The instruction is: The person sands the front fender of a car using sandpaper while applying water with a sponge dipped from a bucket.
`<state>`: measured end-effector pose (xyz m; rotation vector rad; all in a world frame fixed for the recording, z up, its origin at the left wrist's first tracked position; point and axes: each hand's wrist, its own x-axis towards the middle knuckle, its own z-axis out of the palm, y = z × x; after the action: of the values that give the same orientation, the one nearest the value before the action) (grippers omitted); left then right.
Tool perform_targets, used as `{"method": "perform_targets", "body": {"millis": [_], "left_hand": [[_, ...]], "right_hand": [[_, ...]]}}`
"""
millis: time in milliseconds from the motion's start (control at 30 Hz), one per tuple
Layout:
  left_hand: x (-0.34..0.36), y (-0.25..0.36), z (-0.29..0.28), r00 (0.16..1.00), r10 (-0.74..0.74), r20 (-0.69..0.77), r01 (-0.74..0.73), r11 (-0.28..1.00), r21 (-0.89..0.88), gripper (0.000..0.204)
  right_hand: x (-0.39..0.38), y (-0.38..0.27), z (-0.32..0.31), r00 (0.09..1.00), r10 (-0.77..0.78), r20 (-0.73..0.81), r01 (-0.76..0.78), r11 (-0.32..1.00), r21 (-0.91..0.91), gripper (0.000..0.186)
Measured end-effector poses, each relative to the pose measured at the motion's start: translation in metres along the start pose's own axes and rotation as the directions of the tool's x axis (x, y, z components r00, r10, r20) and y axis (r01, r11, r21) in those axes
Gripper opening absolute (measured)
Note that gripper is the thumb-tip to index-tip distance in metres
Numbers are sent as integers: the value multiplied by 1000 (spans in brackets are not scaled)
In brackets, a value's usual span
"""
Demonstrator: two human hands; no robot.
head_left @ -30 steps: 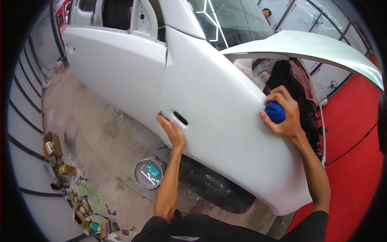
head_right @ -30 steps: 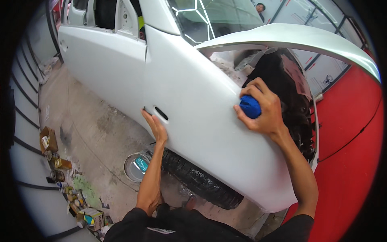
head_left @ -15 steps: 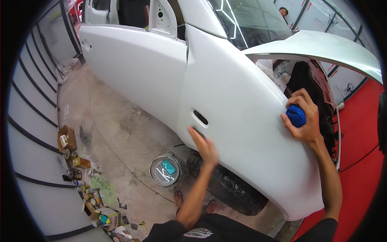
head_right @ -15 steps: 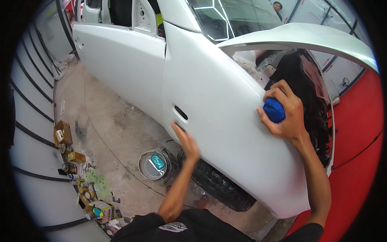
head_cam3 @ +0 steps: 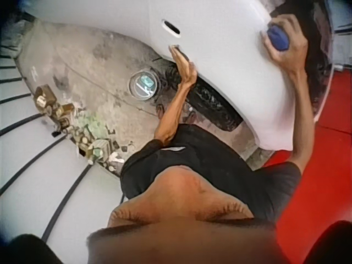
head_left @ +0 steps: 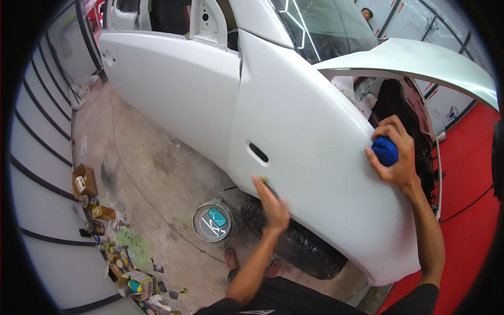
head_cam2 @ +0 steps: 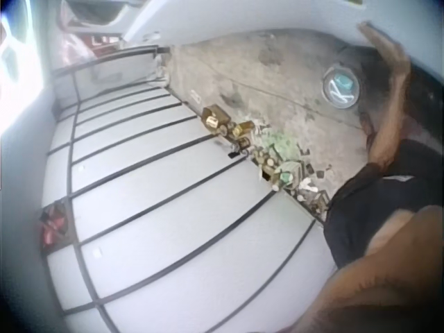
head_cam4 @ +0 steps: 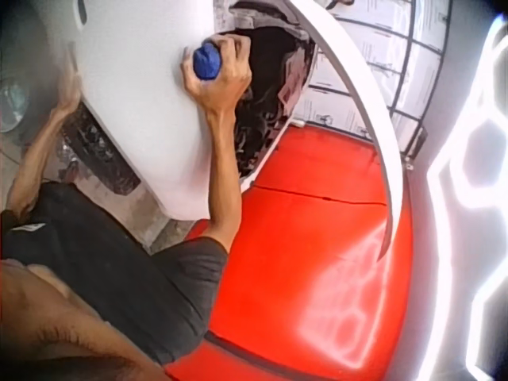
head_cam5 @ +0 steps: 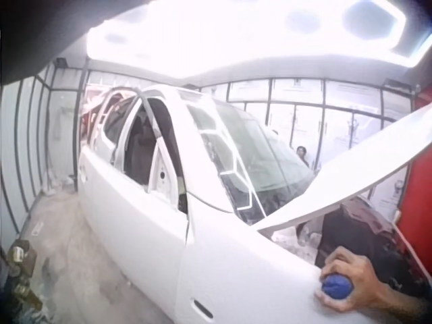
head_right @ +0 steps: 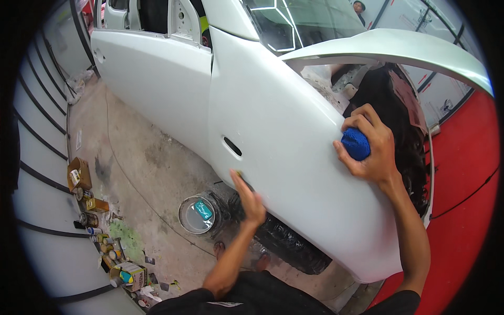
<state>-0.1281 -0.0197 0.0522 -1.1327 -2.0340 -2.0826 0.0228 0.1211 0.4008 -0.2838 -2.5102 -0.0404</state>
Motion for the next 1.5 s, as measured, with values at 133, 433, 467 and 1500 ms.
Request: {"method": "perform_targets", "body": {"millis": [133, 433, 467, 1500], "left_hand": [[46, -33, -12, 968, -241, -76, 238, 970, -39, 98], [22, -43, -4, 972, -219, -84, 221, 975, 16, 80], [33, -48, -8, 972, -223, -78, 225, 974, 14, 80], [15, 4, -1, 998, 52, 43, -54, 998, 40, 98]], "right_hand": [[-2, -1, 0, 1000, 6, -6, -6, 1000, -2, 27], [-1, 0, 0, 1000, 10, -12, -10, 1000, -1, 27], [-1, -1, 0, 999, 27, -35, -27, 1000, -12, 27], [0, -1, -4, 999, 44, -32, -43, 999, 23, 26]]}}
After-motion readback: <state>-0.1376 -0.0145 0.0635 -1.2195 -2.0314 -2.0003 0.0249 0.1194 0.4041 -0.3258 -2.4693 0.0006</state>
